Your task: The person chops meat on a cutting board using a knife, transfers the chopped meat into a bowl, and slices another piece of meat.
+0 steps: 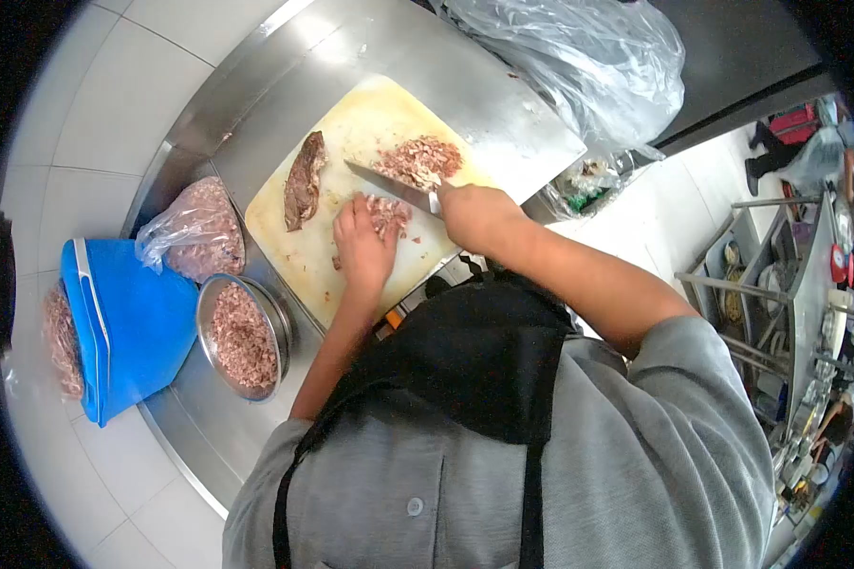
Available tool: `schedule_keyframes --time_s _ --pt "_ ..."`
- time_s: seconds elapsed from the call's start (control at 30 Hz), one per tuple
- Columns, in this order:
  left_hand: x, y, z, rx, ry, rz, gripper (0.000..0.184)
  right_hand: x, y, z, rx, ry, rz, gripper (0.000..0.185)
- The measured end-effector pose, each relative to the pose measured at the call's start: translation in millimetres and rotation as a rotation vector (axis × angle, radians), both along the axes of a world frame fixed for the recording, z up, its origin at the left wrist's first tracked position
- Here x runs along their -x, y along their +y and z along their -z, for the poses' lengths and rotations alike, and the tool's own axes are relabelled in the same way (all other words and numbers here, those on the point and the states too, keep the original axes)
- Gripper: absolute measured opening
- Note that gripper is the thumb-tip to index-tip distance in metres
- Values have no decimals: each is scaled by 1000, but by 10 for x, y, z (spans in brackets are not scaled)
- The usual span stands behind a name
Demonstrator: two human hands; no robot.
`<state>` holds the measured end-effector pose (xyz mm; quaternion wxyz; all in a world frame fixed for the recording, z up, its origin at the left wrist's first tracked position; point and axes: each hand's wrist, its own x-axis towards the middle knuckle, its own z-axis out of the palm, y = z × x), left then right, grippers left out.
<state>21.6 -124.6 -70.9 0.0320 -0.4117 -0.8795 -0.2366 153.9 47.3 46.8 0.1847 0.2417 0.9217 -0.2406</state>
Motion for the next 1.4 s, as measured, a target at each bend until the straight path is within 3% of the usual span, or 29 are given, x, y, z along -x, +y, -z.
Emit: schedule_keyframes --time_s 0.1,0.13,0.17,0.23,0.27,0.33,0.43,0.53,0.63,0.67,0.77,0.83,0.9,1.0,1.17,1.27,1.4 --pt "-149 16 -276 5 -82 -5 88 -9 -130 -124 -88 -61 -86 28" --pt "-122 5 -320 -34 -131 -23 76 -41 -159 -83 -121 -19 -115 29" --pt "-70 -27 -319 -35 -133 -26 76 -43 -151 -92 -122 -21 -118 29" --pt "63 -103 -283 -280 -151 -50 60 -46 -138 -145 -120 -19 -134 24" --pt "109 -137 -207 -281 -153 -55 60 -52 -129 -185 -121 -21 -139 24" --pt "182 -160 -84 -242 -114 126 42 -41 -94 -316 -95 -44 -137 31" --pt "145 -95 -322 -408 -172 56 27 -58 -105 -659 -107 -114 -152 30" --pt "280 -44 -138 -349 -273 171 16 14 -137 -623 -38 -154 -135 27" --pt "281 5 -5 -332 -156 151 12 167 -237 -94 -34 60 -86 24" --pt "291 33 -6 -337 -156 143 12 273 -220 -40 -46 7 -110 25" --pt "295 12 -138 -378 -212 162 8 293 -113 -185 -80 -6 -190 25" --pt "265 -32 -288 -440 -108 111 8 145 -119 -492 -44 -9 -175 25" --pt "307 -39 -182 -404 -168 112 9 37 -149 -647 -77 -103 -180 25" --pt "315 -25 0 -375 -206 116 9 76 -285 -57 -82 -41 -142 24" --pt "329 -11 -107 -392 -264 133 8 200 -89 -324 -62 -52 -195 26" --pt "305 -41 -138 -417 -147 66 7 -14 -150 -582 -78 -110 -144 27" --pt "299 -22 0 -417 -201 115 7 175 -288 -19 -31 -49 -68 27"
